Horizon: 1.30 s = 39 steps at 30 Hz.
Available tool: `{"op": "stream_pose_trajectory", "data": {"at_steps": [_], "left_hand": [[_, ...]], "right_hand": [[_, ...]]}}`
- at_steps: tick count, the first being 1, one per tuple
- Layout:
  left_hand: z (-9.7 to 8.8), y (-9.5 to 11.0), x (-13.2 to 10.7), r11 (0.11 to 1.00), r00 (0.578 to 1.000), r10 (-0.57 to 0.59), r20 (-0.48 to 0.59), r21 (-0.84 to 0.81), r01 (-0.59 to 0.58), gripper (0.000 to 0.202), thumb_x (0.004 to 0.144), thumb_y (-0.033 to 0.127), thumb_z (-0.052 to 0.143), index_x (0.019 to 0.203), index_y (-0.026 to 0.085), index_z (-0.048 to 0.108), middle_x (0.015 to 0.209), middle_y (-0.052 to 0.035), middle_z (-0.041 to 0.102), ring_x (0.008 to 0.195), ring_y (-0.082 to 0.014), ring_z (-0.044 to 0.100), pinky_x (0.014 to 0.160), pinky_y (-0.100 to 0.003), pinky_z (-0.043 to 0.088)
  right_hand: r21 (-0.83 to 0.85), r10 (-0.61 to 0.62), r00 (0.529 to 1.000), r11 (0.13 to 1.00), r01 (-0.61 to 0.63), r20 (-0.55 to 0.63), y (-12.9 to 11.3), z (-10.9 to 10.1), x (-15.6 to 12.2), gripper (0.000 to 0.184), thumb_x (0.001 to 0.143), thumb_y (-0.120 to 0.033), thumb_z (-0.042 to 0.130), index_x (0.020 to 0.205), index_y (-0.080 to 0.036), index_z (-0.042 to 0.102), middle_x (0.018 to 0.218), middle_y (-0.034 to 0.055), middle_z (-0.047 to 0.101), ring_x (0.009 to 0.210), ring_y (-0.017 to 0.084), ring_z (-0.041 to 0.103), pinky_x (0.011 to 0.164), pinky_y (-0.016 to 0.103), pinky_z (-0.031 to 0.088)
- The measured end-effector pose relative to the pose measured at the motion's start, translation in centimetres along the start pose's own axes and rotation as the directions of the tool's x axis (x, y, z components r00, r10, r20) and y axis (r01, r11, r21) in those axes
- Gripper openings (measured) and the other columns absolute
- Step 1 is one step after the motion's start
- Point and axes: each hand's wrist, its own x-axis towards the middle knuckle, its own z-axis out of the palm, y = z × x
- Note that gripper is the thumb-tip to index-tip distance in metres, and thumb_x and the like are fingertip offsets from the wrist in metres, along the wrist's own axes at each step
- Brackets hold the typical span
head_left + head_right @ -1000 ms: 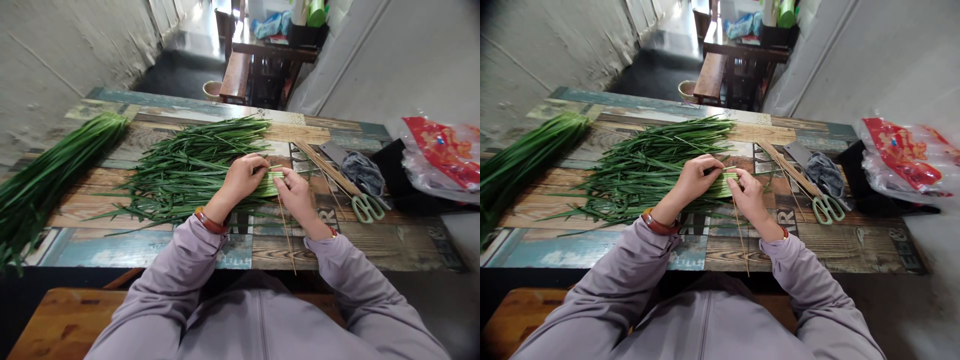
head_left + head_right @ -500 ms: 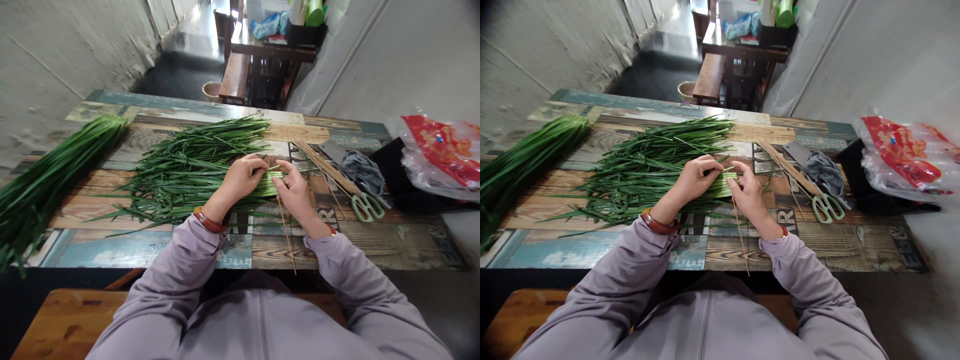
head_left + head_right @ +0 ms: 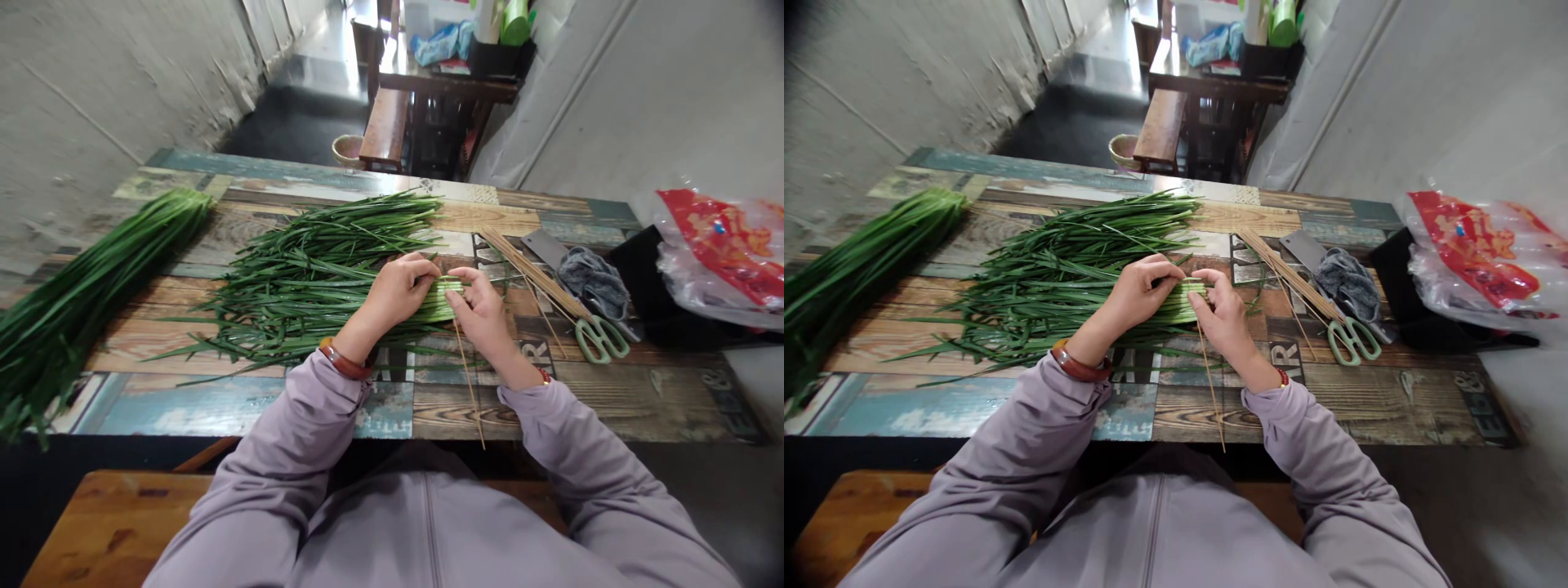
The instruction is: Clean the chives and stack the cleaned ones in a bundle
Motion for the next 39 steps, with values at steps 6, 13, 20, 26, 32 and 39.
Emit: {"op": "stream_pose_trajectory", "data": {"at_steps": [6,13,20,26,32,39], "left_hand": [[0.2,-0.1,0.0,1.000,1.000,0.006,0.022,0.021,-0.006,0.022,0.085,0.011,0.052,0.084,0.017,0.074,0.084,-0.0045,0.068,0.080,-0.0160,0.062,0.076,-0.027,0.048],[0.0,-0.5,0.1,1.000,0.994,0.006,0.106,-0.002,-0.006,0.019,0.086,0.013,0.054,0.088,0.016,0.072,0.088,-0.0052,0.073,0.085,-0.0171,0.066,0.080,-0.027,0.049],[-0.4,-0.8,0.1,0.998,0.964,-0.055,0.261,0.026,0.050,0.024,0.088,0.032,0.059,0.099,0.016,0.073,0.093,-0.0056,0.076,0.085,-0.0189,0.067,0.078,-0.028,0.049],[-1.4,-0.9,1.4,0.993,0.974,-0.097,0.205,-0.045,0.108,0.025,0.086,0.035,0.057,0.088,0.014,0.070,0.079,-0.0011,0.069,0.075,-0.0146,0.058,0.072,-0.025,0.045],[-2.4,-0.9,3.7,0.987,0.987,-0.151,0.059,0.069,0.147,0.021,0.084,0.031,0.059,0.086,0.013,0.069,0.078,-0.0011,0.068,0.073,-0.0136,0.057,0.069,-0.024,0.041],[-3.2,0.0,4.0,0.981,0.984,-0.178,-0.028,0.074,0.180,0.012,0.083,0.022,0.065,0.091,0.015,0.069,0.089,-0.0028,0.071,0.084,-0.0144,0.061,0.079,-0.027,0.047]], "right_hand": [[-0.021,0.010,1.000,1.000,-0.010,-0.009,0.1,0.0,0.0,0.029,0.091,-0.042,0.059,0.113,-0.023,0.055,0.054,-0.0085,0.040,0.048,0.014,0.045,0.050,0.028,0.037],[0.008,0.015,1.000,1.000,-0.015,0.009,0.3,0.1,0.0,0.027,0.092,-0.043,0.058,0.110,-0.023,0.055,0.055,-0.0085,0.046,0.047,0.013,0.050,0.052,0.028,0.041],[0.077,-0.020,0.999,0.997,0.018,0.037,0.6,0.2,0.5,0.032,0.095,-0.049,0.052,0.113,-0.023,0.058,0.067,-0.0035,0.058,0.054,0.013,0.054,0.054,0.027,0.044],[0.219,0.009,1.000,0.976,-0.011,0.011,0.4,-0.8,1.0,0.052,0.097,-0.064,0.039,0.118,-0.021,0.061,0.070,-0.0014,0.062,0.051,0.012,0.059,0.051,0.025,0.045],[0.131,-0.021,1.000,0.991,0.018,0.023,0.5,-1.8,1.5,0.045,0.096,-0.058,0.045,0.102,-0.017,0.064,0.067,-0.0007,0.067,0.051,0.011,0.058,0.056,0.023,0.044],[-0.027,-0.123,0.992,0.992,0.124,0.040,0.2,-0.8,1.4,0.024,0.094,-0.032,0.049,0.095,-0.017,0.069,0.054,-0.0037,0.058,0.054,0.014,0.056,0.062,0.025,0.042]]}}
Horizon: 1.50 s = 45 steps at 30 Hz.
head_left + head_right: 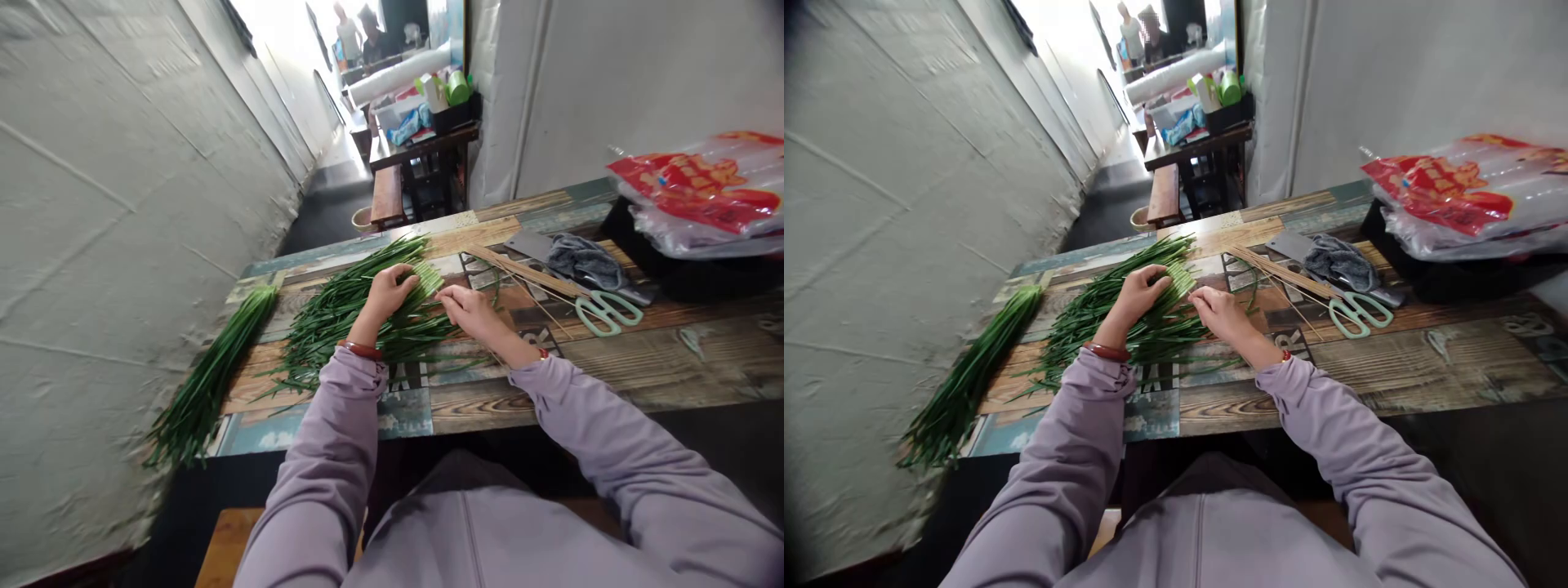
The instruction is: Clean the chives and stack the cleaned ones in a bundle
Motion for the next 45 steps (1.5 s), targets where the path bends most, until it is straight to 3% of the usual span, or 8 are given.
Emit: {"op": "stream_pose_trajectory", "data": {"at_steps": [5,7,9,11,15,24,34,45], "left_hand": [[1.5,2.6,-4.5,0.955,0.917,-0.192,-0.350,-0.284,0.091,0.019,0.095,0.030,0.054,0.099,0.016,0.067,0.096,-0.0032,0.070,0.086,-0.0120,0.060,0.081,-0.028,0.048],[3.4,3.8,-7.1,0.918,0.932,-0.230,-0.280,-0.380,0.112,0.026,0.095,0.037,0.054,0.091,0.015,0.068,0.081,-0.0030,0.070,0.073,-0.0110,0.061,0.071,-0.025,0.049],[5.6,4.9,-9.3,0.684,0.928,-0.362,-0.082,-0.700,0.205,0.029,0.087,0.042,0.066,0.094,0.014,0.069,0.079,-0.0038,0.070,0.071,-0.0111,0.063,0.067,-0.024,0.049],[7.4,5.6,-10.3,0.433,0.880,-0.474,-0.029,-0.878,0.204,0.030,0.079,0.038,0.077,0.095,0.014,0.069,0.083,-0.0038,0.071,0.073,-0.0107,0.064,0.067,-0.022,0.047],[9.1,5.9,-9.1,0.056,0.827,-0.553,0.103,-0.986,0.160,0.017,0.081,0.026,0.076,0.088,0.014,0.069,0.081,-0.0022,0.071,0.072,-0.0093,0.064,0.072,-0.023,0.046],[9.8,5.0,-5.1,-0.334,0.818,-0.514,0.258,-0.939,0.086,0.034,0.101,0.031,0.050,0.077,0.013,0.066,0.065,-0.0010,0.066,0.056,-0.0077,0.058,0.059,-0.020,0.044],[10.6,4.2,-4.2,-0.416,0.784,-0.542,0.301,-0.907,0.061,0.022,0.086,0.026,0.073,0.072,0.013,0.060,0.060,0.0006,0.062,0.048,-0.0069,0.055,0.047,-0.019,0.038],[11.3,4.8,-4.1,-0.383,0.731,-0.648,0.215,-0.921,-0.069,0.017,0.069,0.009,0.077,0.069,0.014,0.061,0.061,0.0035,0.065,0.054,-0.0071,0.059,0.062,-0.021,0.045]], "right_hand": [[-0.037,-0.045,0.996,0.998,0.042,-0.073,0.5,0.9,0.1,0.021,0.092,-0.026,0.050,0.090,-0.018,0.070,0.070,0.0029,0.069,0.067,0.017,0.063,0.068,0.027,0.044],[-0.041,-0.057,0.994,0.998,0.053,-0.097,0.8,1.1,0.0,0.021,0.091,-0.027,0.051,0.090,-0.019,0.070,0.079,0.0054,0.073,0.074,0.018,0.065,0.071,0.028,0.045],[-0.029,-0.052,0.993,0.998,0.049,-0.105,1.0,1.2,-0.1,0.023,0.092,-0.030,0.050,0.089,-0.019,0.070,0.081,0.0067,0.074,0.073,0.019,0.065,0.071,0.029,0.046],[-0.014,-0.045,0.993,0.999,0.044,-0.113,1.1,1.3,-0.3,0.026,0.092,-0.034,0.049,0.089,-0.019,0.070,0.082,0.0074,0.074,0.073,0.020,0.066,0.071,0.030,0.048],[-0.004,-0.068,0.986,0.998,0.069,-0.149,1.1,1.3,-0.7,0.026,0.091,-0.035,0.049,0.087,-0.020,0.069,0.087,0.0078,0.075,0.079,0.020,0.067,0.074,0.031,0.049],[0.031,-0.051,0.989,0.998,0.056,-0.139,0.7,1.4,-0.8,0.026,0.092,-0.040,0.049,0.087,-0.019,0.065,0.060,-0.0011,0.061,0.059,0.016,0.057,0.066,0.029,0.044],[0.146,0.051,0.990,0.989,-0.031,-0.135,1.1,2.0,-1.1,0.028,0.091,-0.046,0.052,0.085,-0.019,0.062,0.057,-0.0040,0.055,0.055,0.013,0.051,0.058,0.026,0.041],[0.087,0.061,0.980,0.995,-0.045,-0.188,0.7,2.2,-1.5,0.028,0.090,-0.045,0.052,0.081,-0.020,0.061,0.062,-0.0016,0.057,0.060,0.015,0.054,0.058,0.028,0.041]]}}
